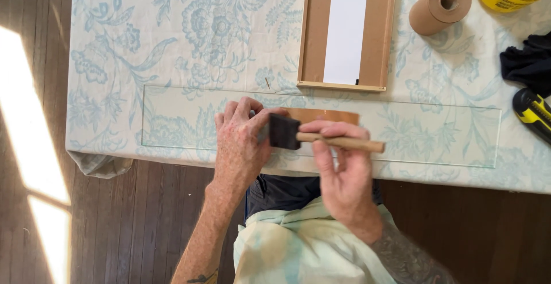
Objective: Sealing the back of a wooden picture frame by applying gummed paper tape, trimming it with a utility knife, and smoothing it with a foam brush.
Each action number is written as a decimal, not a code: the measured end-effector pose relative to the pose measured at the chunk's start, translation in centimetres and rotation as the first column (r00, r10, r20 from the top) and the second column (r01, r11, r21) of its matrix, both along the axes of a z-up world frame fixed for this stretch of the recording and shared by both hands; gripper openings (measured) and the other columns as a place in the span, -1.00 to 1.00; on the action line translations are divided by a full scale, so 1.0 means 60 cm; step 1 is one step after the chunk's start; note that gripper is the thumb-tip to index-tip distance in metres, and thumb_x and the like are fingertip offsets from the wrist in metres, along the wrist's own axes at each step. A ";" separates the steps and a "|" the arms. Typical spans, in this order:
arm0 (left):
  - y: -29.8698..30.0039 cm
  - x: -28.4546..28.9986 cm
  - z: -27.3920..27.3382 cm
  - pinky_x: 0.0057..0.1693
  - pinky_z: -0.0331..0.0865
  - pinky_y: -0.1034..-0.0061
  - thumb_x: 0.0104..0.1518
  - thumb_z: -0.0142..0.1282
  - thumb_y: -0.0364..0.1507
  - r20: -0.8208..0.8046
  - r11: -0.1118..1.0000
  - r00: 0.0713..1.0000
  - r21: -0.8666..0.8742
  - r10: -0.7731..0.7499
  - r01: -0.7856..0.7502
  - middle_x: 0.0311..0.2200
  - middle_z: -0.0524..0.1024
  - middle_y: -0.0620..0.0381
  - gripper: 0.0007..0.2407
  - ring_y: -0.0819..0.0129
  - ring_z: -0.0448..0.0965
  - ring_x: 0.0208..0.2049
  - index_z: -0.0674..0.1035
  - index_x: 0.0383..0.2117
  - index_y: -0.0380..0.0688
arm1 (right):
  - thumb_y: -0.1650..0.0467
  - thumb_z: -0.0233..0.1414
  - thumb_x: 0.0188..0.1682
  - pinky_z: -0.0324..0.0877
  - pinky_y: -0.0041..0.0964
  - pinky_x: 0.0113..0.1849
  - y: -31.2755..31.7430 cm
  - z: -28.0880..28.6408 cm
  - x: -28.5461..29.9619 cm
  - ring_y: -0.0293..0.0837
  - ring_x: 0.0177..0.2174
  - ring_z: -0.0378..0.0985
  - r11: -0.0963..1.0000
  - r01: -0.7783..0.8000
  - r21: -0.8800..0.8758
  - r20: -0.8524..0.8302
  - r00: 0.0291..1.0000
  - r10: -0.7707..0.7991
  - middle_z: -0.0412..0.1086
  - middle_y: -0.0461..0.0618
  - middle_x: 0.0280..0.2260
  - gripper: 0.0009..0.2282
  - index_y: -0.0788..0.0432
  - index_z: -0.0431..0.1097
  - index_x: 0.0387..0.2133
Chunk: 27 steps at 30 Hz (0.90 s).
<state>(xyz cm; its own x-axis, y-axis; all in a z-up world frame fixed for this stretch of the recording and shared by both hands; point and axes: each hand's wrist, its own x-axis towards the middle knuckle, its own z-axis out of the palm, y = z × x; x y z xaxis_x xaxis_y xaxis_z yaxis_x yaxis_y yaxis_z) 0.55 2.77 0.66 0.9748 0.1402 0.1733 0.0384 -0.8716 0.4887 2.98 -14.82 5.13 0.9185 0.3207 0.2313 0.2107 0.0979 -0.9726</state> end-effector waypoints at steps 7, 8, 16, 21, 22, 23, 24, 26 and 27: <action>-0.006 -0.002 0.005 -0.17 0.14 0.25 0.24 0.21 -0.22 0.074 0.998 0.997 0.046 0.030 -0.033 -0.31 0.36 0.28 -0.91 0.21 0.33 -0.27 0.64 -0.19 0.35 | 0.47 -0.08 0.21 0.08 0.09 0.39 -0.053 -0.011 0.036 -0.01 -0.07 0.60 0.946 0.103 -0.306 0.170 0.984 -0.052 0.46 0.13 -0.12 -0.90 0.20 0.18 -0.08; -0.006 -0.001 0.005 -0.17 0.14 0.23 0.23 0.21 -0.23 0.066 0.998 0.997 0.046 0.028 -0.031 -0.30 0.37 0.27 -0.90 0.19 0.33 -0.26 0.65 -0.18 0.34 | 0.47 -0.06 0.20 0.05 0.14 0.40 -0.053 -0.013 0.038 -0.04 -0.10 0.61 0.928 0.118 -0.353 0.247 0.969 -0.029 0.44 0.07 -0.12 -0.93 0.20 0.22 -0.12; -0.008 -0.002 0.011 -0.17 0.16 0.23 0.24 0.19 -0.25 0.041 0.998 0.999 0.058 0.021 -0.024 -0.30 0.37 0.25 -0.89 0.18 0.33 -0.26 0.64 -0.16 0.32 | 0.51 0.05 0.13 -0.18 0.26 0.40 -0.072 -0.025 0.055 -0.13 -0.15 0.64 0.857 0.112 -0.502 0.408 0.905 0.121 0.50 -0.11 -0.19 -0.86 0.08 0.23 -0.17; -0.007 -0.002 0.015 -0.17 0.15 0.23 0.26 0.16 -0.26 0.036 0.998 0.999 0.065 0.001 -0.003 -0.29 0.37 0.23 -0.88 0.17 0.32 -0.26 0.63 -0.13 0.31 | 0.57 0.09 0.08 -0.22 0.13 0.43 -0.117 -0.014 0.062 -0.13 -0.22 0.64 0.825 0.168 -0.539 0.425 0.900 0.094 0.53 -0.02 -0.25 -0.94 0.27 0.37 -0.23; -0.006 -0.002 0.014 -0.17 0.15 0.23 0.26 0.16 -0.26 0.037 0.998 0.999 0.063 -0.004 0.002 -0.29 0.37 0.23 -0.88 0.17 0.32 -0.26 0.63 -0.13 0.31 | 0.57 0.09 0.08 -0.22 0.13 0.43 -0.125 -0.012 0.063 -0.13 -0.22 0.64 0.823 0.173 -0.541 0.426 0.900 0.091 0.53 -0.02 -0.25 -0.94 0.27 0.37 -0.23; -0.006 -0.001 0.014 -0.17 0.15 0.21 0.25 0.17 -0.27 0.023 0.998 1.000 0.058 -0.002 0.001 -0.29 0.37 0.22 -0.87 0.16 0.32 -0.25 0.64 -0.12 0.30 | 0.56 0.07 0.09 -0.19 0.12 0.44 -0.133 -0.009 0.063 -0.14 -0.22 0.62 0.810 0.206 -0.549 0.430 0.901 0.063 0.53 -0.01 -0.26 -0.97 0.28 0.38 -0.26; -0.006 -0.002 0.014 -0.16 0.15 0.19 0.23 0.18 -0.27 0.008 0.999 1.000 0.051 0.000 0.000 -0.28 0.38 0.22 -0.86 0.14 0.33 -0.23 0.64 -0.12 0.29 | 0.56 0.06 0.10 -0.17 0.11 0.45 -0.142 -0.007 0.063 -0.14 -0.22 0.60 0.795 0.238 -0.558 0.434 0.900 0.035 0.53 0.00 -0.28 -1.00 0.30 0.39 -0.28; -0.007 -0.002 0.017 -0.16 0.15 0.20 0.24 0.19 -0.29 0.017 0.999 1.000 0.053 -0.008 0.008 -0.28 0.37 0.22 -0.87 0.15 0.33 -0.24 0.64 -0.13 0.27 | 0.57 0.05 0.11 -0.11 0.26 0.44 -0.165 -0.007 0.066 -0.13 -0.20 0.59 0.790 0.245 -0.562 0.430 0.902 0.026 0.49 0.00 -0.25 -0.97 0.29 0.36 -0.25; -0.007 -0.002 0.018 -0.17 0.15 0.20 0.24 0.19 -0.30 0.025 0.998 1.000 0.059 -0.012 0.010 -0.29 0.37 0.22 -0.87 0.15 0.33 -0.24 0.64 -0.13 0.25 | 0.58 0.05 0.12 -0.06 0.40 0.43 -0.176 -0.007 0.067 -0.12 -0.19 0.57 0.788 0.248 -0.564 0.425 0.905 0.020 0.45 -0.01 -0.22 -0.94 0.29 0.33 -0.22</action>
<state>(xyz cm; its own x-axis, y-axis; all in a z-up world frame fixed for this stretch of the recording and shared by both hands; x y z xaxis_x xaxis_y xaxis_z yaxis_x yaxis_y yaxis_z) 0.43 2.35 1.76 0.9715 0.1185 0.2055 0.0172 -0.8991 0.4374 7.01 -25.37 4.69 0.8304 0.4132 0.3738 0.5519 -0.5172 -0.6542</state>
